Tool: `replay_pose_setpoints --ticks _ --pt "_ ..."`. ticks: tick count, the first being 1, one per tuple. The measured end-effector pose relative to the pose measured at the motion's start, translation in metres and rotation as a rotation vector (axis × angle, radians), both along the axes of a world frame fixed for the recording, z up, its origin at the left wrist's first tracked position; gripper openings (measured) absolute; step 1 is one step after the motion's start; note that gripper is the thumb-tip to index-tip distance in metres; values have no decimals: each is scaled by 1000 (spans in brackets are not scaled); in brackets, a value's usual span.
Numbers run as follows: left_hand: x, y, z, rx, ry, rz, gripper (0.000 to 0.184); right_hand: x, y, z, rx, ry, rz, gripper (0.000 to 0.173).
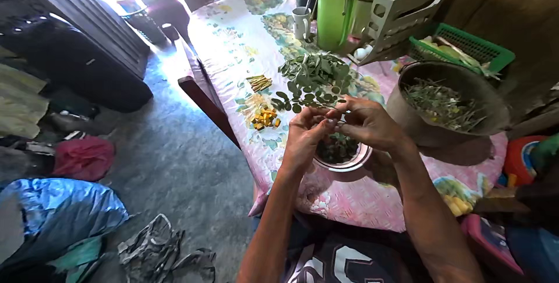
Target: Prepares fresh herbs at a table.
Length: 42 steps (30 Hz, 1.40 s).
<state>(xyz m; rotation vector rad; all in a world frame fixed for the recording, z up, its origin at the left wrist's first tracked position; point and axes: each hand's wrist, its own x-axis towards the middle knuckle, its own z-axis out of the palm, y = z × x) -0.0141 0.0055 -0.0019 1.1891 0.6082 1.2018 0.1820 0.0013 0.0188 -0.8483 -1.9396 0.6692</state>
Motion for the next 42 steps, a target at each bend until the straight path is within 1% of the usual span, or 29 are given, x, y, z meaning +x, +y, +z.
replay_pose_setpoints --ticks 5,9,11,13,18,20,22,24,26,28,30,32,35,37,39,42 --pt "-2 -3 3 59 75 -11 24 5 -3 -1 -19 -21 -73 10" --pt "0 -5 5 18 31 1 28 5 -2 -2 -36 15 -102 10" --pt "-1 -5 4 11 17 26 26 2 0 0 -54 44 -89 12" --pt "-1 -5 2 23 50 69 21 -3 4 3 -72 64 -82 12" --pt "5 -7 1 144 145 189 10 -5 6 3 -82 60 -66 10" --pt "6 -6 0 162 195 206 10 -3 3 3 -88 40 -52 10" --pt "7 -5 -3 165 227 207 12 2 -3 1 -99 31 -41 13" --pt "5 -3 -8 188 276 215 10 6 -5 2 -118 -7 -67 26" --pt "3 -1 -11 198 349 223 18 9 -5 4 -91 -80 -122 36" --pt "3 0 -11 180 373 216 25 10 -4 6 -27 -151 -163 39" --pt "4 0 -8 147 346 206 26 11 0 6 9 -171 -160 43" --pt "6 -1 -5 102 267 190 27 11 1 6 1 -135 -136 42" --pt "8 0 -2 70 115 187 27 6 -4 4 -81 33 -153 33" --pt "10 0 1 58 21 197 26 -1 -3 2 -91 100 -213 25" --pt "12 -1 5 48 -46 203 29 -8 -1 2 -80 96 -240 21" --pt "14 -2 10 38 -91 208 34 -13 3 -2 -7 40 -246 22"
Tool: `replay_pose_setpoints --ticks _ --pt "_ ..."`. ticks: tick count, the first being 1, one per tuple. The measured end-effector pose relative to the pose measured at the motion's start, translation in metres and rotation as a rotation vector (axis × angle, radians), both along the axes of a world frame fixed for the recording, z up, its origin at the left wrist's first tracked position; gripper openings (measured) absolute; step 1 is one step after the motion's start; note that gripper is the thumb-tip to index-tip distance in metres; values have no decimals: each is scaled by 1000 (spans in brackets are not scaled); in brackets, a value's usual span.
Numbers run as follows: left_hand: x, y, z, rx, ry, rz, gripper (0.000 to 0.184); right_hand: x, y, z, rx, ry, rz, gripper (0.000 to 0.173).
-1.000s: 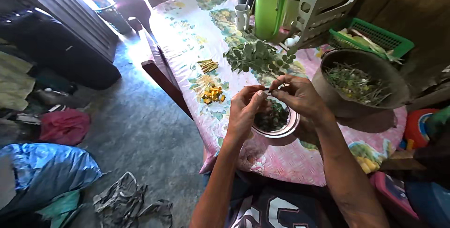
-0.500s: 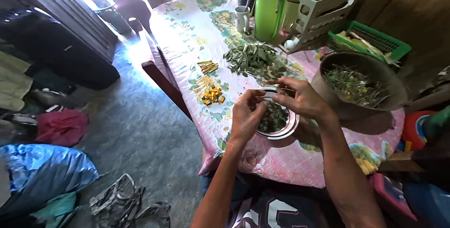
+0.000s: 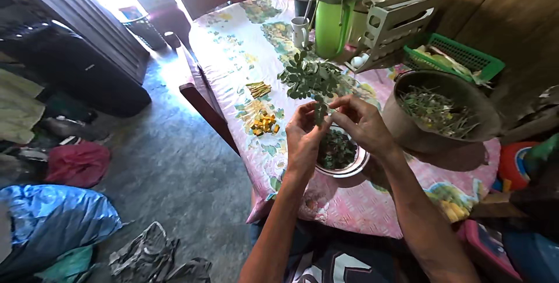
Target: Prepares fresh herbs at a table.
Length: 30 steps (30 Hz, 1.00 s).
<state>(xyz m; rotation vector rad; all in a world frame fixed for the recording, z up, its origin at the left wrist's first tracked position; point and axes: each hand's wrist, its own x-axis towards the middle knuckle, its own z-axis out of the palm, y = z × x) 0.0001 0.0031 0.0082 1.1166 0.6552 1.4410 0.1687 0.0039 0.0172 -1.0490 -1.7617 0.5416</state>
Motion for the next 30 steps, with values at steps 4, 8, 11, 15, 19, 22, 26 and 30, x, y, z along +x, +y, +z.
replay_pose_setpoints --ticks 4,8,11,15,19,22,26,30 --pt "2 0 -1 -36 -29 54 34 -3 4 -2 68 -53 8 26" --pt "4 0 -3 -19 -37 139 26 -3 5 -4 50 -45 35 26" --pt "4 0 0 -22 17 218 19 -5 4 -5 6 -37 79 24" --pt "5 1 -3 57 92 249 11 -9 3 -3 19 -31 72 26" --pt "9 0 -7 133 197 287 10 -13 0 -5 43 33 49 18" --pt "9 0 -7 170 284 334 12 -18 -3 -6 -47 152 49 19" --pt "10 1 -7 223 321 359 14 -24 -5 -5 -131 282 73 13" --pt "9 1 -8 206 306 299 13 -26 -5 -8 -178 361 72 14"
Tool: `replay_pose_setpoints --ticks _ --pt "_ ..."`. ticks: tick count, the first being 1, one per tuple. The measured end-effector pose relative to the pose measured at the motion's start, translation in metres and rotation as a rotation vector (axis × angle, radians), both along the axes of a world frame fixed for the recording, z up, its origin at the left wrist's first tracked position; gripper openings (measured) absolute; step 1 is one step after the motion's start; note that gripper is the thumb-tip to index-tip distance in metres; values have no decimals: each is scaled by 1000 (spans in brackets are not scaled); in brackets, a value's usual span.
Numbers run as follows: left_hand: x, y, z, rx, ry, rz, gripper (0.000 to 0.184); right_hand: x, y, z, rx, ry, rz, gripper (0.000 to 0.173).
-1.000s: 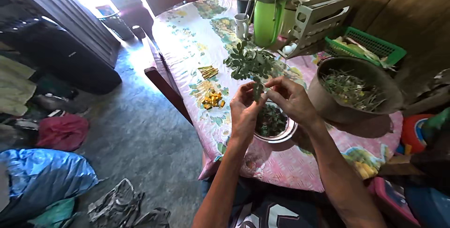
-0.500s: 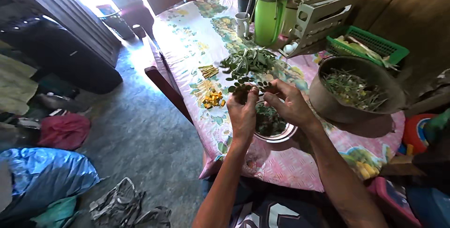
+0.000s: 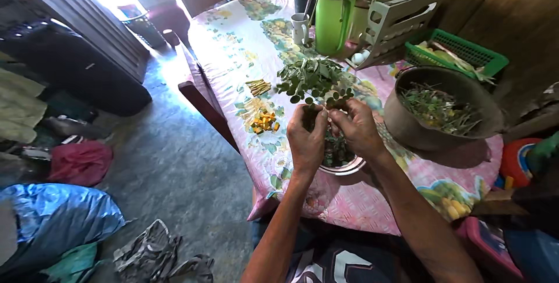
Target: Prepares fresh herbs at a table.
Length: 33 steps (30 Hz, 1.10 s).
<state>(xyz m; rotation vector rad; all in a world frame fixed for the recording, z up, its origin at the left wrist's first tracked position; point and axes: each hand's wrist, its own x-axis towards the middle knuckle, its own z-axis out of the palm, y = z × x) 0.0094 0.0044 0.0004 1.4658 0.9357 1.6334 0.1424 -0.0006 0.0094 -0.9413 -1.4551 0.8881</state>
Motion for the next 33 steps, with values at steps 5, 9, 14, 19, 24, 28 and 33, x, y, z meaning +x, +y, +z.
replay_pose_setpoints --ticks 5,9,14,19,24,28,33 --pt "-4 0 2 -32 -12 -61 13 2 1 -1 -89 106 128 13" --pt "-5 1 2 -31 25 -82 11 2 0 -1 -73 72 124 16" --pt "-4 0 1 -68 36 -125 10 8 -4 0 -65 -32 76 20" --pt "-3 1 2 -72 11 -170 10 22 -3 5 -51 9 47 20" --pt "-6 2 -3 -77 3 -179 8 43 -6 18 -54 71 -54 16" --pt "-8 -1 -1 -93 -54 -246 16 53 3 19 30 234 -62 14" --pt "-7 -1 -3 -93 -68 -315 17 60 9 13 23 420 96 32"
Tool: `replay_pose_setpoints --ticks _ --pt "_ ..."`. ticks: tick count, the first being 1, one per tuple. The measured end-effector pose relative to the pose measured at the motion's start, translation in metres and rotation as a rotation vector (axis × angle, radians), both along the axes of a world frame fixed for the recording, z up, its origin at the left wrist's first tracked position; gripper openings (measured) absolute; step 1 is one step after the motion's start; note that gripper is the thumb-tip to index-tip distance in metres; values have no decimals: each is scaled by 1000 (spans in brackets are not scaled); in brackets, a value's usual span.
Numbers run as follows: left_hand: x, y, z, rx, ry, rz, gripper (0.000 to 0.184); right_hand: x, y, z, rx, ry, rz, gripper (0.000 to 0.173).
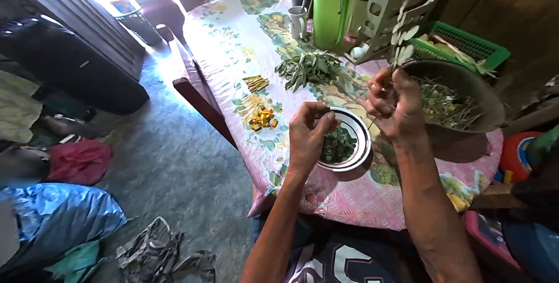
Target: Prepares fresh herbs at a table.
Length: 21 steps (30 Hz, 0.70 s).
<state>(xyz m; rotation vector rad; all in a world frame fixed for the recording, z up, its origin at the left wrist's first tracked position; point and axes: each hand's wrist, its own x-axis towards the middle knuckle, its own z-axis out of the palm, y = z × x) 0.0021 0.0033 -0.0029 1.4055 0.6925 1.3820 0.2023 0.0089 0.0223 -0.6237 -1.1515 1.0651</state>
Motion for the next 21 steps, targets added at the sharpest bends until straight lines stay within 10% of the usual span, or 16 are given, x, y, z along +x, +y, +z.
replay_pose_setpoints --ticks 10,21 --pt "2 0 -1 -98 -119 -20 20 -6 -5 -5 -2 -259 66 2" --pt "14 -1 -1 -218 -253 -43 25 -16 -16 -3 -14 -603 -50 19"
